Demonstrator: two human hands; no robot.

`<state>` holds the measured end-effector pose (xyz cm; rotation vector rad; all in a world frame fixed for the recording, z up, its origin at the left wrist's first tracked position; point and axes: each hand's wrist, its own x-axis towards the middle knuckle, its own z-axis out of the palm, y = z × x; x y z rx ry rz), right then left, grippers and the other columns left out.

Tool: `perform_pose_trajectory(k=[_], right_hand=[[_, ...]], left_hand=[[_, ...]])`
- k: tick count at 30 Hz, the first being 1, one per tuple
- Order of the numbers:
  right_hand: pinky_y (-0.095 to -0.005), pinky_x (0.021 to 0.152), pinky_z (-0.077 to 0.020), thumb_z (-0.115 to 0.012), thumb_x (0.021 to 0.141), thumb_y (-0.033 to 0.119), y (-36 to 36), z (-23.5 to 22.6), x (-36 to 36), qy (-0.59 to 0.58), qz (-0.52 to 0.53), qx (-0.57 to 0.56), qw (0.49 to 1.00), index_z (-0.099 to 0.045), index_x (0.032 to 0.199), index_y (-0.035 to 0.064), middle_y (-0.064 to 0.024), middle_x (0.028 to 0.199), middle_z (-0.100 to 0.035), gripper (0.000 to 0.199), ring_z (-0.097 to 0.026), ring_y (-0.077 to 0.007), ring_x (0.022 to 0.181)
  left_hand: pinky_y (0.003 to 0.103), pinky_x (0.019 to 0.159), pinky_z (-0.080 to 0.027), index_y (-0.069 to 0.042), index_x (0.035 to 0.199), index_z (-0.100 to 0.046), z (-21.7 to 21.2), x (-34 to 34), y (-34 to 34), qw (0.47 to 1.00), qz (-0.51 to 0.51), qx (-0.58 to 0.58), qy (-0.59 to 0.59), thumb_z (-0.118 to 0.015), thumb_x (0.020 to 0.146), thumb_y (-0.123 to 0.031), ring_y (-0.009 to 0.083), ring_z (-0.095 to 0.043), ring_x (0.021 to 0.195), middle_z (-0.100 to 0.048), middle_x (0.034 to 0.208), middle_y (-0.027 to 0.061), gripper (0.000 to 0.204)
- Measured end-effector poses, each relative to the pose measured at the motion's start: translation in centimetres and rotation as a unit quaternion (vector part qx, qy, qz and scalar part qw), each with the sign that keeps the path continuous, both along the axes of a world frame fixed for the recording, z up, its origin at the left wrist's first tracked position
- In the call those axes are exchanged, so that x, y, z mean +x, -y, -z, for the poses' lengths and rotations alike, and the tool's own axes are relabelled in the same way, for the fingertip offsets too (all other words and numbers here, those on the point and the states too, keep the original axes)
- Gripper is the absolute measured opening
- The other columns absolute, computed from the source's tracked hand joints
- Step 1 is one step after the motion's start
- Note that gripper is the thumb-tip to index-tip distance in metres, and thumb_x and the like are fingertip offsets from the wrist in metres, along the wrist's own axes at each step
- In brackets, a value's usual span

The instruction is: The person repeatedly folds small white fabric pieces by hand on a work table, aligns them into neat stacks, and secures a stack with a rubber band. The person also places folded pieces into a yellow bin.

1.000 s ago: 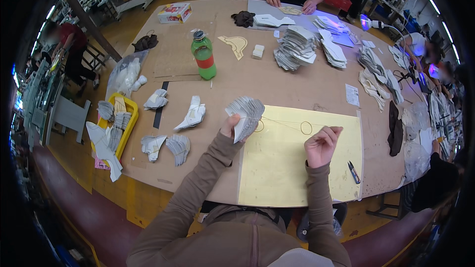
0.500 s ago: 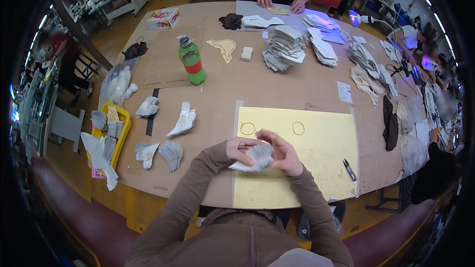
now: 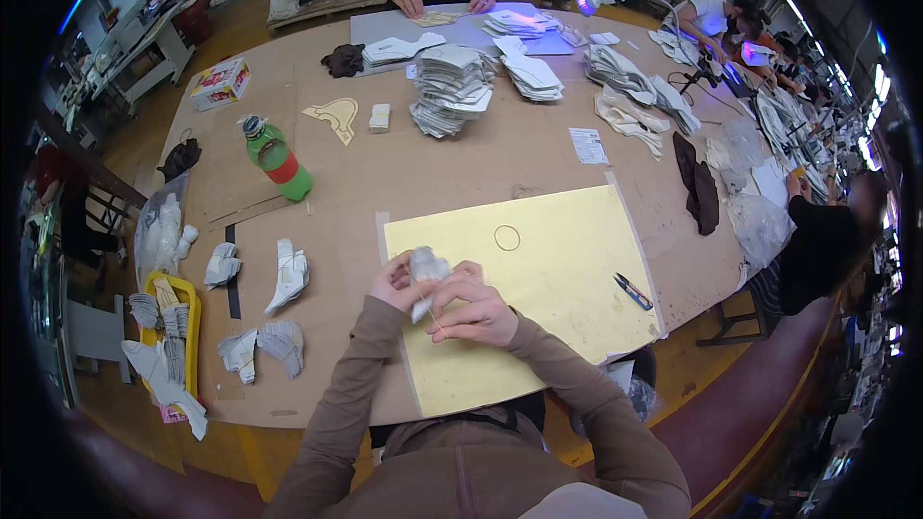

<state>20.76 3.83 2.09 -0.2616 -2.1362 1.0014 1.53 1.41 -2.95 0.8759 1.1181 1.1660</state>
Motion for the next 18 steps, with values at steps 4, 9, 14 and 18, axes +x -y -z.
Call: perform_pose_trajectory(k=[4,9,14,18], right_hand=[[-0.0254,0.069,-0.0444,-0.064,0.086,0.008,0.3,0.3,0.0,0.124,-0.014,-0.341,0.932,-0.067,0.093,0.0047,0.0014,0.082,-0.059,0.008,-0.055,-0.006,0.073],[-0.0247,0.067,-0.0493,-0.056,0.092,0.006,-0.5,0.1,-0.4,0.009,0.13,-0.291,0.948,-0.061,0.099,-0.0003,-0.0062,0.097,-0.058,0.01,-0.057,-0.0078,0.073],[-0.0295,0.084,-0.0481,-0.053,0.092,0.003,-0.2,1.2,-1.6,-0.283,0.154,-0.45,0.833,-0.058,0.093,-0.0003,-0.0097,0.104,-0.055,0.006,-0.058,-0.0141,0.09],[-0.0317,0.094,-0.0441,-0.052,0.091,0.013,0.2,2.4,-1.7,-0.292,-0.015,-0.571,0.767,-0.046,0.066,0.005,-0.0115,0.096,-0.053,0.027,-0.052,-0.0167,0.092]], left_hand=[[0.026,0.078,-0.05,0.004,0.127,-0.048,0.9,-1.8,0.3,0.989,-0.04,0.039,0.137,-0.069,0.084,-0.018,0.0124,-0.059,0.095,-0.061,0.111,0.0085,0.052],[0.029,0.08,-0.048,-0.001,0.126,-0.049,0.3,-3.7,0.7,0.916,0.038,-0.033,0.399,-0.066,0.085,-0.036,0.0198,-0.06,0.093,-0.061,0.109,0.0131,0.056],[0.037,0.084,-0.049,-0.004,0.13,-0.045,0.3,-0.2,1.0,0.863,0.028,-0.076,0.499,-0.072,0.079,-0.046,0.0264,-0.056,0.099,-0.055,0.116,0.0133,0.072],[0.039,0.087,-0.051,-0.003,0.13,-0.044,0.5,0.0,1.3,0.833,0.068,-0.076,0.544,-0.075,0.076,-0.045,0.0288,-0.055,0.101,-0.053,0.118,0.0143,0.075]])
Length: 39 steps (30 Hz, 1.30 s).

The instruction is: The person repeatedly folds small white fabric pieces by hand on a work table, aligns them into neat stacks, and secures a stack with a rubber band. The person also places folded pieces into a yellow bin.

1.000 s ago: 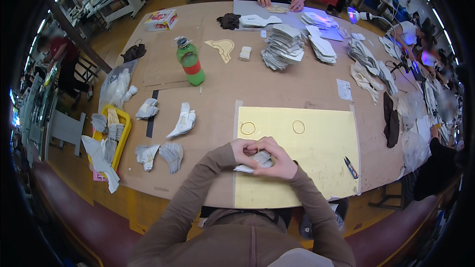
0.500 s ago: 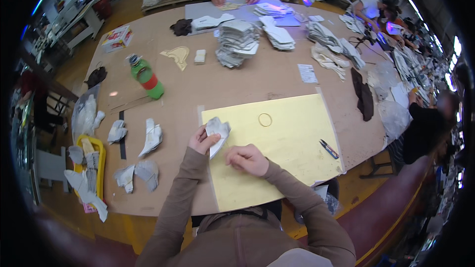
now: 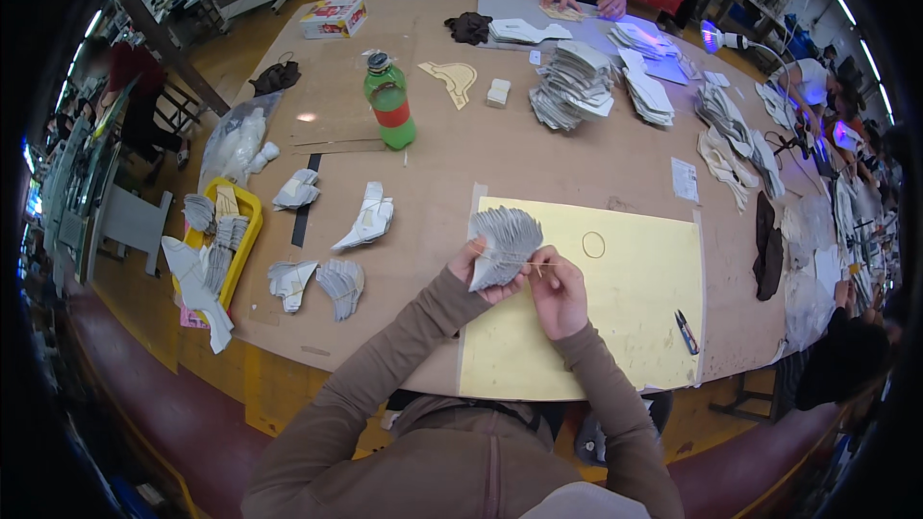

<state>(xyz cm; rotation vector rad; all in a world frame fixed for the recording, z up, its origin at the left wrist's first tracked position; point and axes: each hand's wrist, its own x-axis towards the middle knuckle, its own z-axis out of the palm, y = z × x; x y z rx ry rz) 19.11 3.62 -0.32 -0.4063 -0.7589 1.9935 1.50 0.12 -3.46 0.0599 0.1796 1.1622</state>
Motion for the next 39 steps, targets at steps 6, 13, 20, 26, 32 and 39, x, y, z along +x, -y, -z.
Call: perform_pose_trajectory(k=[6,13,20,26,32,39], right_hand=[[-0.0266,0.048,-0.0253,-0.051,0.089,0.022,-2.8,-1.0,3.2,-0.25,-0.01,-0.294,0.922,-0.046,0.06,0.0096,0.001,0.059,-0.029,0.031,-0.024,-0.0121,0.053],[-0.0225,0.073,-0.0478,-0.043,0.094,0.0,-3.6,-3.1,3.7,-0.11,0.003,-0.355,0.929,-0.042,0.131,-0.009,-0.0107,0.105,-0.055,0.038,-0.054,-0.0151,0.086],[-0.0276,0.1,-0.044,-0.063,0.089,0.009,-2.1,-1.6,2.8,0.122,-0.141,0.02,0.982,-0.035,0.139,-0.0085,-0.0222,0.137,-0.047,0.06,-0.053,-0.0221,0.12],[-0.0336,0.102,-0.0397,-0.064,0.078,0.007,-1.4,-0.9,2.0,0.225,-0.143,0.148,0.952,-0.055,0.117,-0.006,-0.0137,0.115,-0.058,0.042,-0.056,-0.0215,0.11],[-0.0322,0.097,-0.04,-0.07,0.073,0.005,-1.9,-0.6,1.8,0.45,-0.082,0.378,0.805,-0.056,0.1,0.0013,-0.0076,0.107,-0.055,0.031,-0.053,-0.017,0.105],[-0.034,0.094,-0.0459,-0.075,0.072,0.007,-1.9,-0.4,1.1,0.393,0.004,0.337,0.856,-0.05,0.117,0.0029,-0.0104,0.118,-0.053,0.052,-0.053,-0.0222,0.112]], left_hand=[[0.036,0.081,-0.054,-0.001,0.131,-0.042,0.1,-0.5,0.1,0.995,0.016,0.017,-0.094,-0.076,0.075,-0.042,0.0273,-0.058,0.099,-0.053,0.119,0.0172,0.078],[0.034,0.079,-0.053,0.003,0.13,-0.045,-1.0,-0.4,-0.9,0.97,0.069,0.167,-0.162,-0.077,0.07,-0.031,0.0245,-0.062,0.093,-0.06,0.109,0.0155,0.076],[0.028,0.09,-0.046,0.006,0.124,-0.054,-2.3,-2.2,-0.7,0.883,0.213,0.147,-0.392,-0.076,0.069,-0.01,0.0162,-0.059,0.102,-0.062,0.114,0.0101,0.062],[0.025,0.084,-0.047,0.003,0.122,-0.057,-2.6,-2.3,-0.4,0.823,0.179,0.173,-0.511,-0.08,0.07,-0.022,0.0129,-0.058,0.097,-0.063,0.109,0.0082,0.062],[0.028,0.076,-0.05,0.0,0.117,-0.059,-2.2,-0.6,-0.8,0.688,0.181,0.116,-0.693,-0.085,0.062,-0.032,0.0135,-0.061,0.086,-0.064,0.103,0.0076,0.069],[0.033,0.082,-0.052,-0.004,0.122,-0.051,-1.7,0.6,-0.3,0.584,-0.084,0.242,-0.771,-0.079,0.067,-0.023,0.0264,-0.064,0.093,-0.062,0.109,0.0147,0.064]])
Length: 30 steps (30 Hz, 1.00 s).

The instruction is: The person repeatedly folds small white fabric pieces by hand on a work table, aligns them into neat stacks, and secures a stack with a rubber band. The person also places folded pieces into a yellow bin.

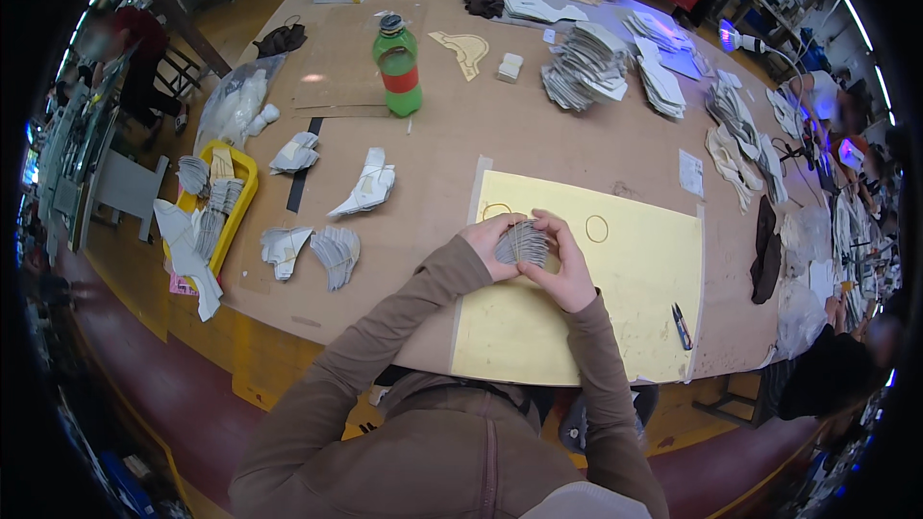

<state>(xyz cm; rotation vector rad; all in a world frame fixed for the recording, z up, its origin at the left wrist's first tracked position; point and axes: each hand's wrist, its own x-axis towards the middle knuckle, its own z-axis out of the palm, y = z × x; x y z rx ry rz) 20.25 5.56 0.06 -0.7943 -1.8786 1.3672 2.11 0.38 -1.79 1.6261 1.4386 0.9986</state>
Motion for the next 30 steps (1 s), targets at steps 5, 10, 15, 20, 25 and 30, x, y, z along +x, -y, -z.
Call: perform_pose_trajectory(k=[5,10,15,20,25,30], right_hand=[[-0.0343,0.089,-0.0518,-0.076,0.071,0.007,0.3,-1.1,0.2,0.009,0.023,-0.041,0.999,-0.048,0.126,0.0031,-0.0099,0.123,-0.053,0.062,-0.053,-0.0224,0.115],[-0.032,0.084,-0.0532,-0.079,0.068,0.009,0.4,-1.3,0.4,0.027,0.021,-0.03,0.999,-0.052,0.12,0.0019,-0.0087,0.117,-0.054,0.059,-0.054,-0.0192,0.11],[-0.0293,0.08,-0.0528,-0.08,0.067,0.011,0.4,-0.3,0.6,-0.007,0.005,-0.081,0.997,-0.054,0.115,0.0017,-0.0068,0.111,-0.054,0.056,-0.054,-0.0162,0.107],[-0.0303,0.091,-0.046,-0.077,0.068,0.007,0.1,0.0,1.0,-0.149,0.013,-0.136,0.979,-0.051,0.12,-0.0021,-0.0078,0.113,-0.055,0.058,-0.054,-0.017,0.107],[-0.0305,0.094,-0.0432,-0.078,0.066,0.032,0.2,-0.4,1.4,-0.137,0.002,-0.166,0.977,-0.051,0.119,-0.0047,-0.0102,0.113,-0.057,0.07,-0.056,-0.0185,0.105],[-0.0296,0.094,-0.0442,-0.078,0.071,0.018,0.8,-0.1,1.3,-0.162,-0.107,-0.2,0.96,-0.049,0.123,-0.0044,-0.0101,0.117,-0.055,0.063,-0.055,-0.0175,0.108]], left_hand=[[0.033,0.084,-0.053,-0.004,0.129,-0.043,0.3,0.8,-0.1,0.998,-0.021,0.004,0.062,-0.077,0.07,-0.013,0.0225,-0.064,0.098,-0.06,0.111,0.0133,0.069],[0.032,0.095,-0.046,-0.002,0.137,-0.031,-0.4,-0.1,0.4,0.979,0.085,-0.097,0.157,-0.07,0.08,-0.01,0.022,-0.055,0.114,-0.052,0.124,0.0152,0.07],[0.032,0.105,-0.037,-0.001,0.147,-0.018,-0.9,-1.7,0.7,0.938,0.194,-0.172,0.23,-0.061,0.088,-0.006,0.0204,-0.044,0.127,-0.043,0.137,0.0154,0.074],[0.028,0.1,-0.04,-0.001,0.149,-0.017,-1.9,-3.0,0.5,0.85,0.221,-0.193,0.437,-0.059,0.091,-0.011,0.0193,-0.046,0.126,-0.041,0.143,0.0129,0.073],[0.024,0.094,-0.045,-0.002,0.14,-0.042,-2.3,-3.7,0.0,0.817,0.148,-0.3,0.47,-0.059,0.092,-0.009,0.0131,-0.053,0.118,-0.053,0.131,0.0086,0.051],[0.022,0.089,-0.048,0.0,0.116,-0.062,-0.9,-3.7,-0.7,0.93,0.112,-0.229,0.266,-0.057,0.094,-0.014,0.0096,-0.061,0.097,-0.067,0.098,0.0038,0.027]])
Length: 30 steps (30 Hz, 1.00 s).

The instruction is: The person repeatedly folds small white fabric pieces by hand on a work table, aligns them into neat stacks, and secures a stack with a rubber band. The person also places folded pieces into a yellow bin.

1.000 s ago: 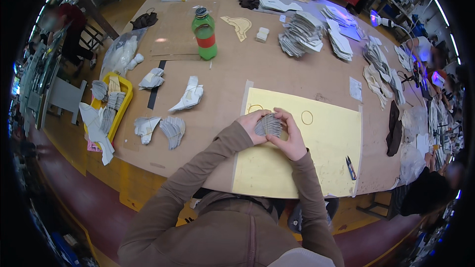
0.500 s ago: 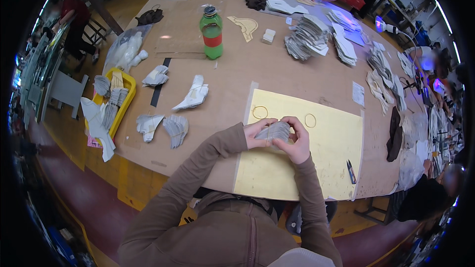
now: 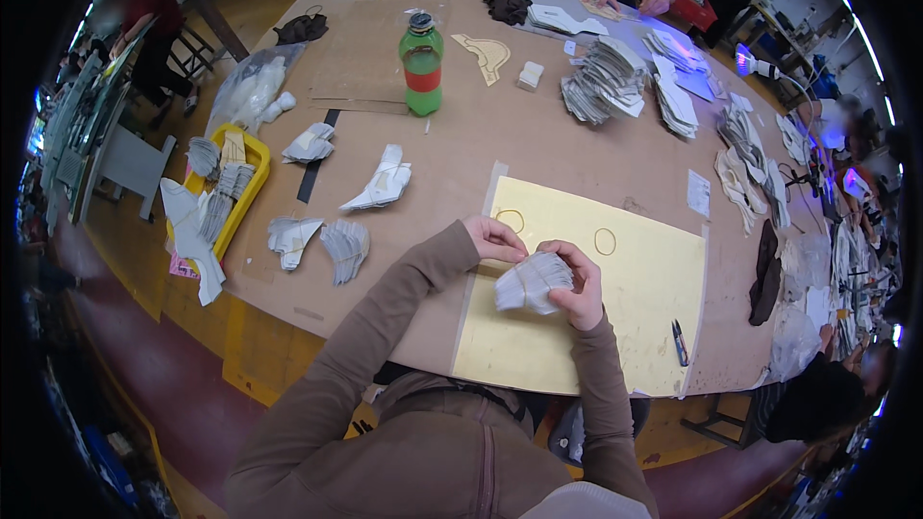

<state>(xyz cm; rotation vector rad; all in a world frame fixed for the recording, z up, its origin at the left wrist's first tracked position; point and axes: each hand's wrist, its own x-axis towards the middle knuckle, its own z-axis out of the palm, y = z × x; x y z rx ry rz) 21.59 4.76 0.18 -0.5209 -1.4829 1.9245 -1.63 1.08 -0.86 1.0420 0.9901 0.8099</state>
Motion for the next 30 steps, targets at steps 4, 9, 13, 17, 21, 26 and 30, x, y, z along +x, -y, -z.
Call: perform_pose_trajectory(k=[4,9,13,17,21,26,30], right_hand=[[-0.0303,0.094,-0.0456,-0.073,0.077,0.025,0.0,0.3,-0.1,-0.094,-0.025,-0.08,0.992,-0.047,0.124,-0.0042,-0.0111,0.118,-0.055,0.061,-0.056,-0.0185,0.109],[-0.0307,0.089,-0.0482,-0.064,0.086,0.019,-0.1,0.8,-0.3,-0.09,0.127,-0.146,0.977,-0.04,0.126,0.002,-0.0098,0.116,-0.055,0.05,-0.057,-0.0177,0.106],[-0.033,0.088,-0.0494,-0.056,0.093,0.014,0.0,1.6,-1.3,-0.087,0.161,-0.177,0.967,-0.035,0.128,0.0118,-0.0069,0.125,-0.046,0.041,-0.05,-0.0165,0.114],[-0.0377,0.09,-0.0491,-0.052,0.096,0.027,0.1,1.6,-1.4,-0.03,0.094,-0.164,0.981,-0.032,0.134,0.0138,-0.0078,0.131,-0.042,0.044,-0.048,-0.0187,0.116],[-0.0357,0.088,-0.0489,-0.048,0.098,0.034,0.2,0.8,-0.9,0.002,0.104,-0.172,0.98,-0.028,0.141,0.0134,-0.0094,0.135,-0.041,0.052,-0.049,-0.0203,0.115],[-0.0307,0.081,-0.0481,-0.049,0.096,0.034,-0.4,-0.3,0.0,0.08,0.139,-0.112,0.981,-0.039,0.138,0.011,-0.0077,0.132,-0.048,0.049,-0.054,-0.0177,0.107],[-0.0262,0.079,-0.0459,-0.052,0.092,0.017,-0.2,-0.9,0.3,0.133,0.162,-0.068,0.975,-0.049,0.129,0.0061,-0.0063,0.128,-0.052,0.038,-0.057,-0.0147,0.098]], left_hand=[[0.023,0.092,-0.046,-0.001,0.111,-0.063,1.0,-0.4,-0.3,0.999,-0.044,-0.02,0.018,-0.066,0.088,-0.016,0.0098,-0.06,0.095,-0.065,0.092,0.0022,0.027],[0.03,0.099,-0.041,-0.004,0.137,-0.037,1.8,1.4,-0.4,0.959,-0.065,0.053,0.271,-0.074,0.083,-0.022,0.0177,-0.051,0.114,-0.049,0.124,0.0082,0.068],[0.034,0.104,-0.039,-0.006,0.147,-0.02,2.5,4.2,-0.2,0.977,-0.09,0.105,0.161,-0.074,0.082,-0.02,0.0228,-0.044,0.125,-0.039,0.137,0.012,0.085],[0.033,0.103,-0.042,-0.004,0.144,-0.026,2.9,4.1,-0.3,0.983,-0.128,0.052,0.123,-0.072,0.082,-0.014,0.0223,-0.046,0.125,-0.044,0.134,0.0115,0.078],[0.033,0.1,-0.045,-0.002,0.138,-0.035,3.4,2.1,-1.0,0.944,-0.184,-0.082,0.262,-0.07,0.082,-0.005,0.0227,-0.053,0.119,-0.053,0.127,0.0112,0.066],[0.037,0.101,-0.046,-0.001,0.133,-0.04,3.8,-1.4,-1.1,0.912,-0.23,0.07,0.334,-0.067,0.081,0.001,0.0264,-0.056,0.117,-0.055,0.125,0.0148,0.059],[0.036,0.093,-0.051,-0.006,0.127,-0.047,2.2,-8.0,3.3,0.847,-0.35,0.176,0.359,-0.067,0.08,0.007,0.0222,-0.058,0.111,-0.058,0.119,0.0118,0.053]])
